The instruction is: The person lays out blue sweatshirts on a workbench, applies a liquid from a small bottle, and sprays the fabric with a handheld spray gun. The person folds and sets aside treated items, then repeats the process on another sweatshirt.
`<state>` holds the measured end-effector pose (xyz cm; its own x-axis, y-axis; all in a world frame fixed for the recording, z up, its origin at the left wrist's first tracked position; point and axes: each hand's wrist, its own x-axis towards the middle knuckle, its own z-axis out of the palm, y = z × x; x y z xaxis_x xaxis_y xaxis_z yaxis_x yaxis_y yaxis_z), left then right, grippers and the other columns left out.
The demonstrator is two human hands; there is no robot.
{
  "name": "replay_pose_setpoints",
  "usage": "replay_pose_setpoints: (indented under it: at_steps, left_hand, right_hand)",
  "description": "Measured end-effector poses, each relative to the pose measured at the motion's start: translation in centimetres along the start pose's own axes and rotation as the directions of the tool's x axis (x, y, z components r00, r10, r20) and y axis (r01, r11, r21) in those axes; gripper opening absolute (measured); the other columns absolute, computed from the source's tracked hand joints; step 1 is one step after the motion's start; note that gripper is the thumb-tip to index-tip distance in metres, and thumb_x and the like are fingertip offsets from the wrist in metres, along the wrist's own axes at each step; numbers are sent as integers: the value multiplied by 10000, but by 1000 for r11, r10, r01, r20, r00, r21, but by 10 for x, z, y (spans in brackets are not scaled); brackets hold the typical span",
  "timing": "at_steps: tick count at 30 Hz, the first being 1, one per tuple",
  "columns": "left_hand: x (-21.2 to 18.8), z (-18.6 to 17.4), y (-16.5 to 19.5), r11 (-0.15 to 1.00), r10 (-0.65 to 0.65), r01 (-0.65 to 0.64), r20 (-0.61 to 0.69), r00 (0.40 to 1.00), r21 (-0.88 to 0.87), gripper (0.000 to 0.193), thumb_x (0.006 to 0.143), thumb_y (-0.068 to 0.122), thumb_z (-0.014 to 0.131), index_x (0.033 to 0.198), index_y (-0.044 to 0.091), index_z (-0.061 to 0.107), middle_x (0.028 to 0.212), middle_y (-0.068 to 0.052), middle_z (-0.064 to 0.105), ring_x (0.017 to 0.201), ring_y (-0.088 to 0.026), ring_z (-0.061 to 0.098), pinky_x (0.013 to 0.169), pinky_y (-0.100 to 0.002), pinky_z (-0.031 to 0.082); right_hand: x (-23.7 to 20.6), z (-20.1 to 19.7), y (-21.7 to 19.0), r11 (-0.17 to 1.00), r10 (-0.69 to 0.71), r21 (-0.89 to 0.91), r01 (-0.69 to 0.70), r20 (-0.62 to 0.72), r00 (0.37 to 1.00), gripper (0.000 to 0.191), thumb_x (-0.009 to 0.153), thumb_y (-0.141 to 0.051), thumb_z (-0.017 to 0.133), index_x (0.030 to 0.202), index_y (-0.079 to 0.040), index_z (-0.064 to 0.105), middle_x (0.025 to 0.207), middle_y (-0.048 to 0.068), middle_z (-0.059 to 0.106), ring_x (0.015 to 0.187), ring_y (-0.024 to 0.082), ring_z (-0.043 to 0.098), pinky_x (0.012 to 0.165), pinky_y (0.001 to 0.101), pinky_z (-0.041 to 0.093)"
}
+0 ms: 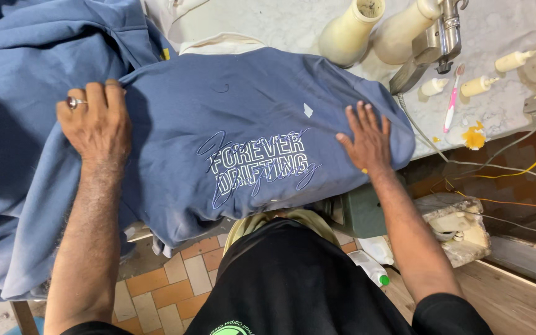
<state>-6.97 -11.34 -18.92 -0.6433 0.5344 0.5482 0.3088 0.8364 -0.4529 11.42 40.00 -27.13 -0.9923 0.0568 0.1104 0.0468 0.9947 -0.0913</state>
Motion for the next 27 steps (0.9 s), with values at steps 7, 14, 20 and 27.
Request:
replay_pose_setpoints:
  at_steps: [7,14,20,27]
  left_hand:
    - [5,-18,-4,982,124,-126,-26,992,-140,158,999,117,649,1149,84,687,1179,-64,616,1046,-225,552,917,-407,412]
    - [44,-43,158,693,96,-89,-31,995,-716,307,870,82,704,1175,107,727,1398,-79,643,1376,-307,558,1191,-541,392]
    - [70,32,242,532,379,-21,216,900,-846,705,931,522,586,1493,107,493,1582,-162,379,1453,-326,342,1181,-546,236]
    - [69,68,217,685,395,-74,284,873,-724,593,1046,449,430,1578,188,419,1674,11,334,1551,-249,243,1249,-561,131]
  right_hand:
    - [28,-4,19,990,126,-64,-129,-46,991,651,975,-449,641,1478,-49,537,1512,239,490,1422,393,414,1144,601,200]
    - [58,15,-68,855,222,492,-163,-63,973,372,931,-190,766,1292,-148,689,1387,79,646,1314,280,568,1135,407,423]
    - [79,11,-66,963,142,225,-148,42,989,753,848,-465,749,1489,-176,481,1541,102,419,1433,325,360,1152,563,254]
    - [89,3,-7,992,12,121,-27,121,993,707,1048,-499,480,1630,-136,308,1678,124,311,1529,325,279,1226,548,171]
